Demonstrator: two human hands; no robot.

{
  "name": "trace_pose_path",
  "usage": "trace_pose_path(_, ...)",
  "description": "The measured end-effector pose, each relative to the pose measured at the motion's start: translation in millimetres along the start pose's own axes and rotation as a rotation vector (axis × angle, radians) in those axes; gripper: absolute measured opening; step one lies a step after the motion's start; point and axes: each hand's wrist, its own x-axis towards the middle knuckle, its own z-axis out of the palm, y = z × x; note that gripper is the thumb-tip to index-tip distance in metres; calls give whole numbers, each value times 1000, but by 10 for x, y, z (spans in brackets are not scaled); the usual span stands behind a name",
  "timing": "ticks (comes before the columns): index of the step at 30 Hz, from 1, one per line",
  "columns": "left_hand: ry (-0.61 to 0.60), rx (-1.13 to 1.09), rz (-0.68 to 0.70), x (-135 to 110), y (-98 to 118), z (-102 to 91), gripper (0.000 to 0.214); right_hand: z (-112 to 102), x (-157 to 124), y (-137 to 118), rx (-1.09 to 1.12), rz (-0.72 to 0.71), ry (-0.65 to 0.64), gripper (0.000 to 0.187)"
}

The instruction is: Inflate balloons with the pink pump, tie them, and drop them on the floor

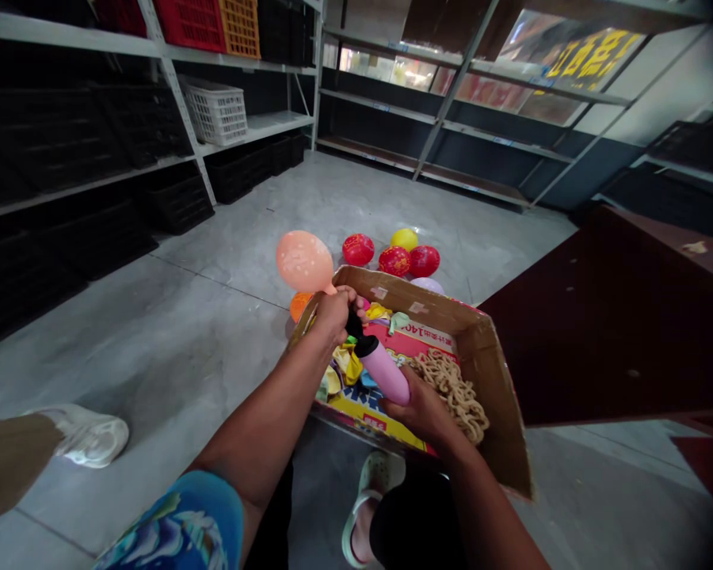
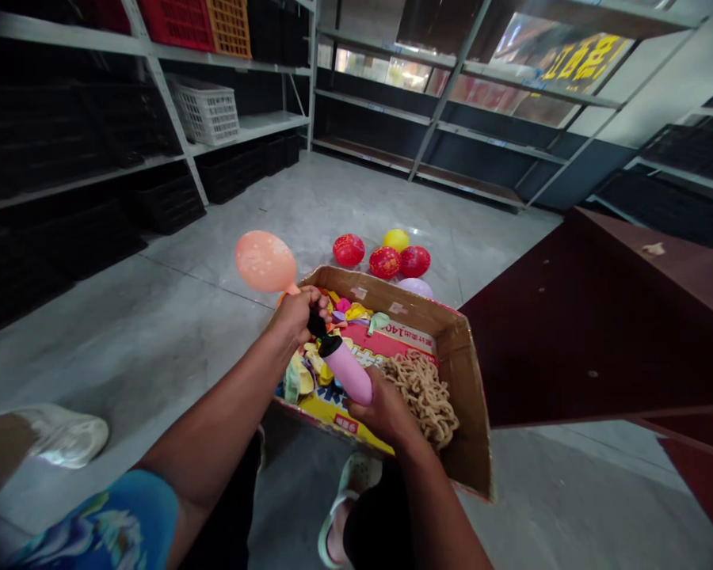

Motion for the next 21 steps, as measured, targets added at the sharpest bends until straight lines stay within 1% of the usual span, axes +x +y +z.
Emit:
trace_pose_path(4, 20, -41, 64, 44, 168, -82, 14, -85, -49, 106, 59, -19, -66, 27)
trace_pose_path(8, 65, -78, 110, 102, 359, -209, 15, -199, -143, 336, 108, 2, -161, 28)
trace_pose_path(11, 82, -84, 113, 121, 418, -264, 14, -241, -197, 470, 86, 27, -192, 28)
trace_pose_path(13, 92, -79, 115, 123, 407, -269, 14, -233, -204, 489, 67, 30, -190, 31)
trace_pose_path(15, 111, -61, 107, 119, 364, -254, 13, -201, -185, 451, 67, 20, -184, 36)
trace_pose_path(18, 126, -31, 65, 101, 262, -199, 12, -129, -119, 337, 58, -11, -157, 38)
trace_pose_path(21, 105, -47, 11, 70, 134, -123, 12, -53, -44, 212, 31, -35, -104, 38)
